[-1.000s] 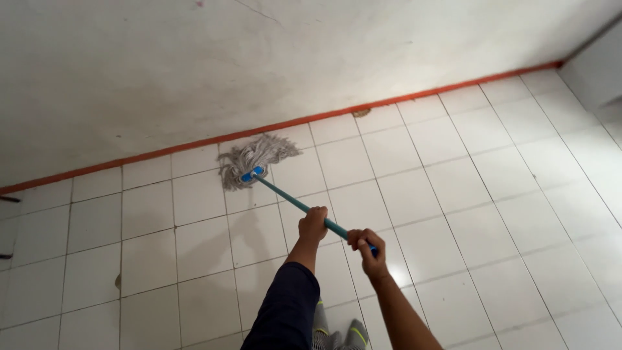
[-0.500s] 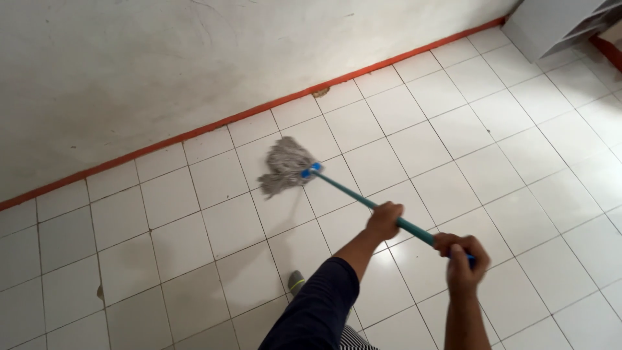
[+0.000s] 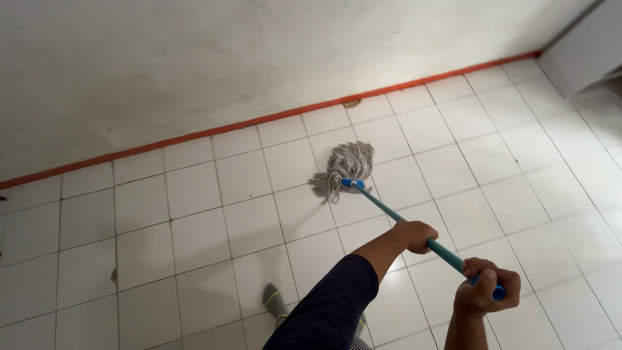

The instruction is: The person mops a tiled floor using a string mop with a blue handle. They move the mop back and forth across the white tiles, covering the area near the walls and the center of the room.

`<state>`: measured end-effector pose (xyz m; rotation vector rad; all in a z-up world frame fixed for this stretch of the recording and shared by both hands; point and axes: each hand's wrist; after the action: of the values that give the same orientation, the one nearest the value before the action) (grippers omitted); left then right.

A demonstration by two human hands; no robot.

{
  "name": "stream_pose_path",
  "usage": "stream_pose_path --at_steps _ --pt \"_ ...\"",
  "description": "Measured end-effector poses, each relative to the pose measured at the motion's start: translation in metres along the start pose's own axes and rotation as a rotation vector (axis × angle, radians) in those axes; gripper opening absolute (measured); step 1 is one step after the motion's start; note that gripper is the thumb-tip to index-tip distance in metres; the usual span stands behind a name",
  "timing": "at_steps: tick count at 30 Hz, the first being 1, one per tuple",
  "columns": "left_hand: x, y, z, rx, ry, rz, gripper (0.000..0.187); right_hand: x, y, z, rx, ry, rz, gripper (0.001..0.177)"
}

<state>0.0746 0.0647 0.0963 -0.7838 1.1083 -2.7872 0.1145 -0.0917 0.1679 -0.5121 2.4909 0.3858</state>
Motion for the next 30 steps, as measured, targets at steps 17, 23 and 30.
stream_pose_path --at_steps 17,23,30 --pt "0.189 -0.021 -0.329 0.150 -0.383 0.378 0.013 0.172 0.269 0.021 -0.387 0.044 -0.441 0.022" --pt "0.243 -0.005 -0.373 0.170 -0.466 0.473 0.014 0.214 0.293 0.032 -0.594 0.243 -0.652 0.027" --pt "0.225 0.050 -0.352 0.148 -0.548 0.587 0.014 0.201 0.242 0.014 -0.597 0.449 -0.791 0.025"
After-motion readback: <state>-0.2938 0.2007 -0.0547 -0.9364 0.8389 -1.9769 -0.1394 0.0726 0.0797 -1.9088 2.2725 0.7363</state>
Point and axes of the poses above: each hand's wrist, its own x-axis away from the middle knuckle, its own y-axis out of the palm, z = x × y, and after that the axes turned 1 degree about -x, right-handed
